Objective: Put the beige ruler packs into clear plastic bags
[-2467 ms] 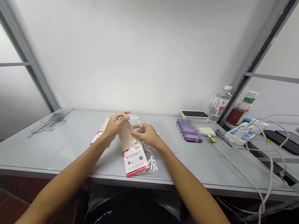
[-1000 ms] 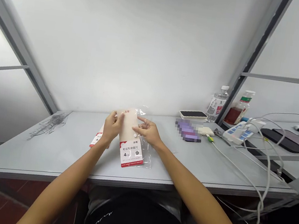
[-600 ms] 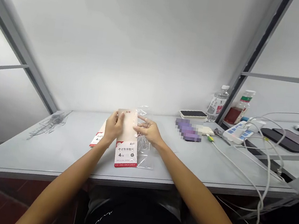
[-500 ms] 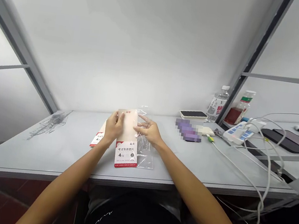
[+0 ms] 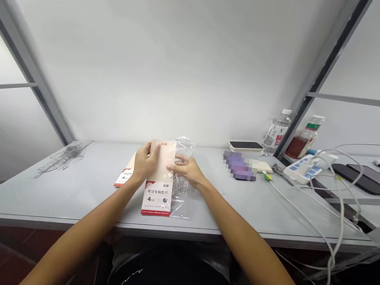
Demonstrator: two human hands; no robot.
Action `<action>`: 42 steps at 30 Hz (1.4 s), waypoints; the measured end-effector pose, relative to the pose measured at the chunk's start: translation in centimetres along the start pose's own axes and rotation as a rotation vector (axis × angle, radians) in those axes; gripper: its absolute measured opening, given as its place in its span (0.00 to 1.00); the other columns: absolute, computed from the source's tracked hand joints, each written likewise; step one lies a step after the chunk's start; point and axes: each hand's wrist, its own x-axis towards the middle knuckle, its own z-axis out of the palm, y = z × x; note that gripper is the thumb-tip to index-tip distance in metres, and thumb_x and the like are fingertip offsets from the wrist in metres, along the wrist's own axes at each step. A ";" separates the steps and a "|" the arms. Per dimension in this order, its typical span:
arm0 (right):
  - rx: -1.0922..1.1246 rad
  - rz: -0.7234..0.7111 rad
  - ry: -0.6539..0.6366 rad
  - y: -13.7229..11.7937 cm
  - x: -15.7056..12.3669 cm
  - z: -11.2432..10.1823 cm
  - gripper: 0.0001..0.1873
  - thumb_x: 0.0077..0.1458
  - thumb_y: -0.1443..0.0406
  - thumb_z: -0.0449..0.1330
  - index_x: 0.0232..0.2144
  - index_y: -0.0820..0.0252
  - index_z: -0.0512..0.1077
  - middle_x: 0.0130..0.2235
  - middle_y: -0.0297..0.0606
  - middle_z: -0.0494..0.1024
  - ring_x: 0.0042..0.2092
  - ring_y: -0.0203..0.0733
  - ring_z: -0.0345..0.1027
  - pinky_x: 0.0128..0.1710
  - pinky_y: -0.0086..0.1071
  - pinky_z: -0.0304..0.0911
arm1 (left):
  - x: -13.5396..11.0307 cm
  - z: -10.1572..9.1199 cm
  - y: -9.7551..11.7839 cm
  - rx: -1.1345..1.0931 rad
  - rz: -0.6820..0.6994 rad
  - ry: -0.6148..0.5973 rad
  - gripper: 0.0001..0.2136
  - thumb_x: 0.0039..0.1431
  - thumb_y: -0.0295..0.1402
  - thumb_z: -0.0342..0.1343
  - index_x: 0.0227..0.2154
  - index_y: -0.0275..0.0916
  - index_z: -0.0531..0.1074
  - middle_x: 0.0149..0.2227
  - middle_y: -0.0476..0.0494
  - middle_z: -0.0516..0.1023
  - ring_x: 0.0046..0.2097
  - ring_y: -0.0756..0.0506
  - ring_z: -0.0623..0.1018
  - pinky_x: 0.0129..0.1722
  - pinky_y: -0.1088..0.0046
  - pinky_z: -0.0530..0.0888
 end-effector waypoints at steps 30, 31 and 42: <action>0.056 -0.078 0.331 -0.5 0.2 -0.7 0.17 0.32 0.58 0.70 0.24 0.61 0.70 0.26 0.33 0.75 0.27 0.35 0.68 0.26 0.29 0.64 | 0.1 -0.2 0.4 -0.524 -0.548 -0.486 0.15 0.43 0.41 0.63 0.28 0.32 0.73 0.28 0.39 0.78 0.33 0.44 0.77 0.37 0.66 0.72; 0.062 -0.068 0.329 -0.6 0.1 -0.8 0.17 0.32 0.58 0.70 0.24 0.61 0.70 0.27 0.33 0.75 0.27 0.36 0.68 0.26 0.29 0.64 | 0.2 -0.2 0.2 -0.506 -0.553 -0.525 0.15 0.42 0.40 0.64 0.27 0.32 0.73 0.27 0.41 0.77 0.32 0.45 0.76 0.36 0.67 0.72; -0.019 -0.061 0.238 -0.3 0.1 -0.6 0.17 0.38 0.55 0.68 0.23 0.63 0.72 0.26 0.37 0.76 0.29 0.40 0.70 0.29 0.33 0.67 | -0.2 0.1 0.0 -0.366 -0.443 -0.248 0.15 0.38 0.40 0.66 0.24 0.34 0.71 0.25 0.45 0.76 0.28 0.47 0.76 0.33 0.67 0.73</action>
